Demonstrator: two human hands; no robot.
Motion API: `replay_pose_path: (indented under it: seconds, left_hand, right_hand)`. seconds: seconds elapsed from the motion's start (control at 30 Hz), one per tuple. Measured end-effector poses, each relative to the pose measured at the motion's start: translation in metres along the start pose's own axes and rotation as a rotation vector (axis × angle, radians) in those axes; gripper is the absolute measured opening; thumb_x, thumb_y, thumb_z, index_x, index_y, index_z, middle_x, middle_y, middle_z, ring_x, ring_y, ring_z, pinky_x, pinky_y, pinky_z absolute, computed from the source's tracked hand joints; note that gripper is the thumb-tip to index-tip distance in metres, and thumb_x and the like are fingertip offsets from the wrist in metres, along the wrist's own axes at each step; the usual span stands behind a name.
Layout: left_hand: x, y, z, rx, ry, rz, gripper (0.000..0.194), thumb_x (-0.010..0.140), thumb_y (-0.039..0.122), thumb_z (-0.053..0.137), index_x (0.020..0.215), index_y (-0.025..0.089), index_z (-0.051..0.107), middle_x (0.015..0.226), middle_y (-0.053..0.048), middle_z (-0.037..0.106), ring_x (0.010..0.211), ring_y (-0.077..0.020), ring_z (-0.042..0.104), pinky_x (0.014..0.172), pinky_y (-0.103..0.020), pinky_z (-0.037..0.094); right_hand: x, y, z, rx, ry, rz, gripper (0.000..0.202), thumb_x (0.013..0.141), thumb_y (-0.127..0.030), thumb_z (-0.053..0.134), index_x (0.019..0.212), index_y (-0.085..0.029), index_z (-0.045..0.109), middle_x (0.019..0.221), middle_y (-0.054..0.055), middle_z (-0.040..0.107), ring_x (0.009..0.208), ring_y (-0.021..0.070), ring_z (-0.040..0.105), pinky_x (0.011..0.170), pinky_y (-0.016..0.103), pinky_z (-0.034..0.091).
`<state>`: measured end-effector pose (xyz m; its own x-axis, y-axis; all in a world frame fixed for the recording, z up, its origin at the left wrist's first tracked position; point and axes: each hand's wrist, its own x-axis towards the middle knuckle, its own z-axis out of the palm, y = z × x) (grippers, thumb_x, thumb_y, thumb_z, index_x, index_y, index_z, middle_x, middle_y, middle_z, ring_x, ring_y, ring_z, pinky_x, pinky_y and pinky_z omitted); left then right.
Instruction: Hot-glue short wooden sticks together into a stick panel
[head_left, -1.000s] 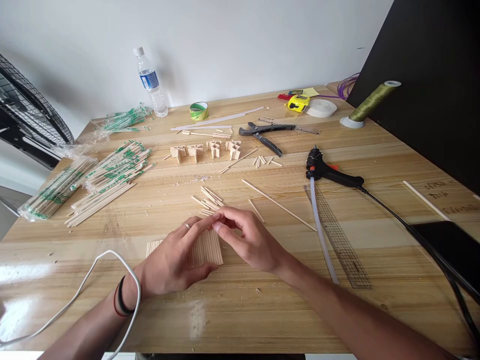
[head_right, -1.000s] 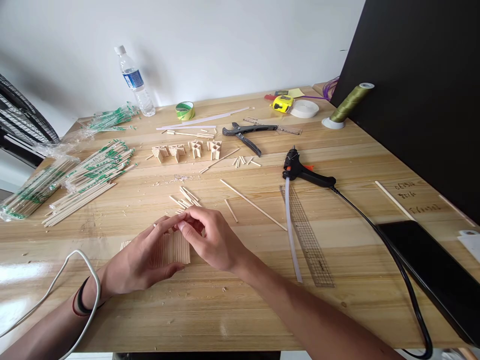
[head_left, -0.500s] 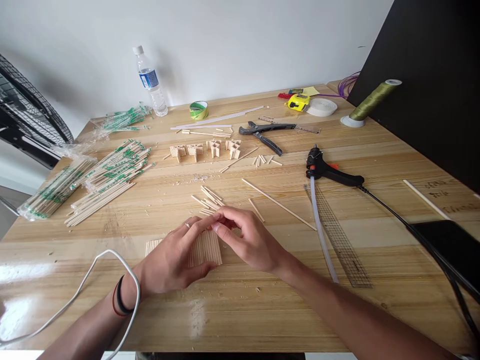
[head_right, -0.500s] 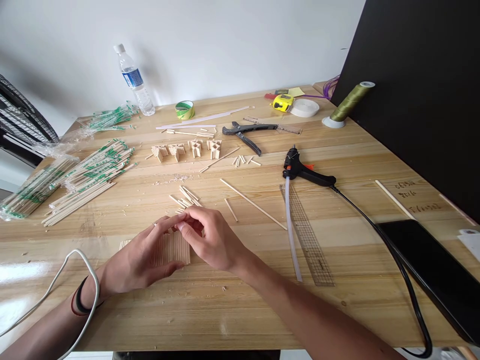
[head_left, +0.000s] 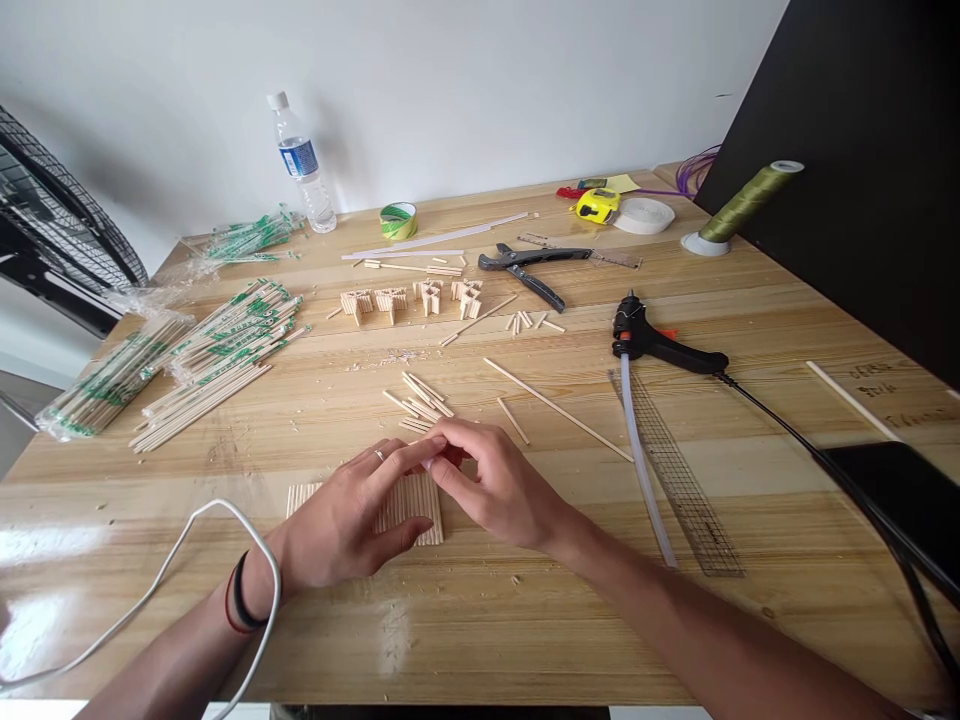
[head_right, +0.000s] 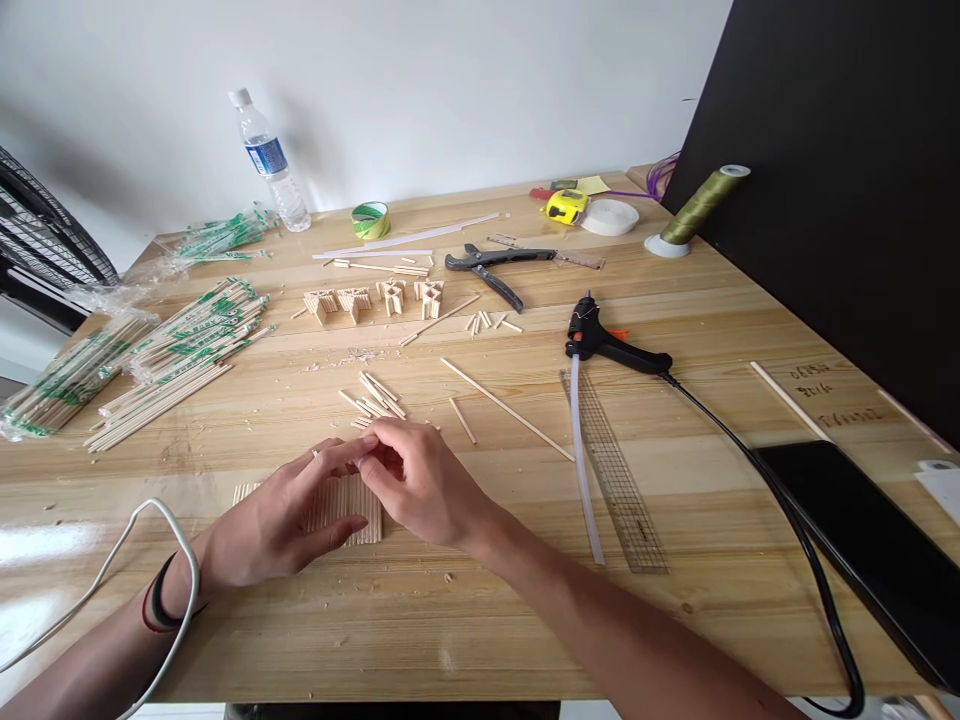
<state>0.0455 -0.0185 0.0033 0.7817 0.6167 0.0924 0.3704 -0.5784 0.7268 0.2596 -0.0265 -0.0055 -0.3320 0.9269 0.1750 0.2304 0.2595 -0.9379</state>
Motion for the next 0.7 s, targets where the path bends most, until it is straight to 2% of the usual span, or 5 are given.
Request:
replay_pose_path:
  seconds: [0.27,0.47,0.6,0.7]
  left_hand:
    - [-0.001,0.001,0.0,-0.022,0.019,0.001,0.07,0.096,0.015,0.065,0.157,0.027,0.033,0.135,-0.013,0.061,0.122,-0.0264,0.063,0.106,-0.045,0.054]
    - [0.0,0.002,0.0,-0.021,0.028,-0.007,0.071,0.096,0.014,0.065,0.157,0.028,0.033,0.137,-0.013,0.06,0.123,-0.0262,0.062,0.107,-0.045,0.054]
    - [0.0,0.004,0.0,0.004,0.05,-0.024,0.076,0.096,0.015,0.065,0.16,0.029,0.029,0.134,-0.012,0.059,0.119,-0.026,0.062,0.105,-0.045,0.055]
    - [-0.001,0.003,0.0,0.027,0.052,-0.043,0.079,0.096,0.017,0.066,0.162,0.03,0.026,0.132,-0.011,0.059,0.118,-0.0261,0.062,0.104,-0.045,0.055]
  right_hand:
    - [-0.001,-0.003,-0.002,0.005,-0.01,0.025,0.019,0.096,-0.022,0.05,0.077,-0.022,0.052,0.073,-0.001,0.054,0.068,0.0164,0.05,0.06,0.029,0.036]
    - [-0.001,-0.001,-0.002,-0.006,0.0,-0.017,0.021,0.097,-0.022,0.047,0.076,-0.022,0.051,0.072,-0.001,0.053,0.068,0.0162,0.049,0.061,0.029,0.036]
    - [0.001,-0.001,-0.006,-0.023,0.045,-0.038,0.022,0.099,-0.022,0.047,0.081,-0.021,0.06,0.077,0.001,0.062,0.07,0.0165,0.054,0.061,0.028,0.039]
    - [0.004,-0.003,-0.012,-0.053,0.129,-0.018,0.024,0.101,-0.025,0.049,0.088,-0.019,0.068,0.079,0.002,0.068,0.068,0.0164,0.057,0.059,0.029,0.039]
